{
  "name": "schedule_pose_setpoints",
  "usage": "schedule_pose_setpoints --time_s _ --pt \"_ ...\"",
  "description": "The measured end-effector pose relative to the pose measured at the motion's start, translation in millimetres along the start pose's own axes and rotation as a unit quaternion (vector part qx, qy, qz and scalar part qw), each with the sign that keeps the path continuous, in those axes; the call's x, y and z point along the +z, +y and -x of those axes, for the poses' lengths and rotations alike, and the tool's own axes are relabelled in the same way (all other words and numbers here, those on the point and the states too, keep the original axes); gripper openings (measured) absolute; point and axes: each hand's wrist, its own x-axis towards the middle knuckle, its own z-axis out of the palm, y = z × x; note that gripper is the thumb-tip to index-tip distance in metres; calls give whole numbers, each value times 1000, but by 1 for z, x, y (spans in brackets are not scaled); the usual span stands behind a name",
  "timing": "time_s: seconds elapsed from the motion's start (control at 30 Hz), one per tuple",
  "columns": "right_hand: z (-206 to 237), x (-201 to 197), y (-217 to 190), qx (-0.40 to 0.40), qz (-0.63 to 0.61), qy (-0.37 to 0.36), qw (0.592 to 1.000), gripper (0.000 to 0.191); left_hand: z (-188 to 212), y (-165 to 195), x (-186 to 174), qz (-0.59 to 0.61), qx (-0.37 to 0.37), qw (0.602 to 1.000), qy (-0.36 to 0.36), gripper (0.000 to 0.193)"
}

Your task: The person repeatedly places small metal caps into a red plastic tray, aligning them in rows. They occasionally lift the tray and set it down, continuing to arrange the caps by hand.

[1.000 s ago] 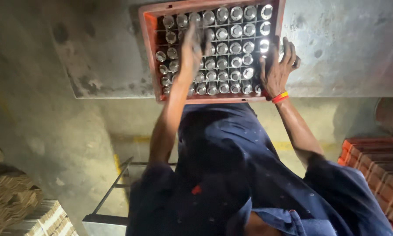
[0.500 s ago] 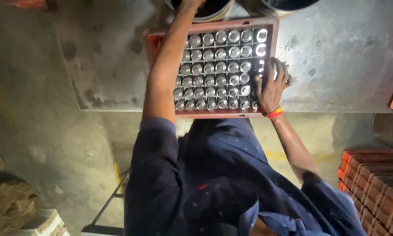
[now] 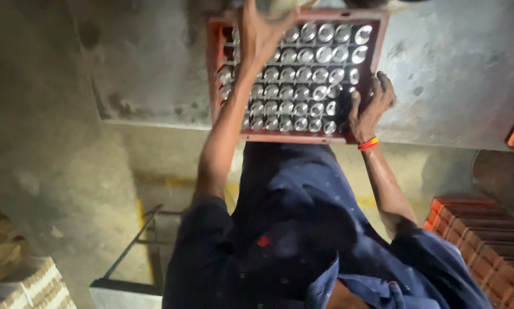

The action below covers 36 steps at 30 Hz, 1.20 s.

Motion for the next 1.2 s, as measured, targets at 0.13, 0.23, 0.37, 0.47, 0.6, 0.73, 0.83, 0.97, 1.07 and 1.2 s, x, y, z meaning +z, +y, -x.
schedule_pose_setpoints --time_s 0.13,0.23,0.37,0.47,0.6,0.73,0.83,0.97,1.07,1.2 --pt "12 9 -55 187 -373 -100 903 55 133 9 9 120 -104 987 31 68" --pt "24 19 -102 307 -585 -151 735 64 192 31 16 95 -172 981 -2 61" --pt "34 20 -139 273 -672 -148 672 72 213 68 -9 -148 -29 987 -56 65" --pt "43 16 -146 295 -642 -110 699 78 211 84 -28 -24 -59 995 -71 73" --pt "56 16 -141 218 -605 -35 765 74 210 78 -32 11 -130 988 -83 64" --pt "62 17 -124 140 -469 42 871 87 219 63 -21 131 -195 967 -103 61" --pt "58 11 -105 82 -431 45 898 98 222 58 -5 211 -255 940 -86 60" --pt "52 -6 -79 63 -422 26 904 102 226 64 23 354 -282 890 -61 66" --pt "50 -18 -59 102 -460 16 882 100 227 64 48 237 -246 937 -71 64" --pt "49 -32 -28 169 -487 5 857 91 230 38 57 230 -184 950 -107 79"
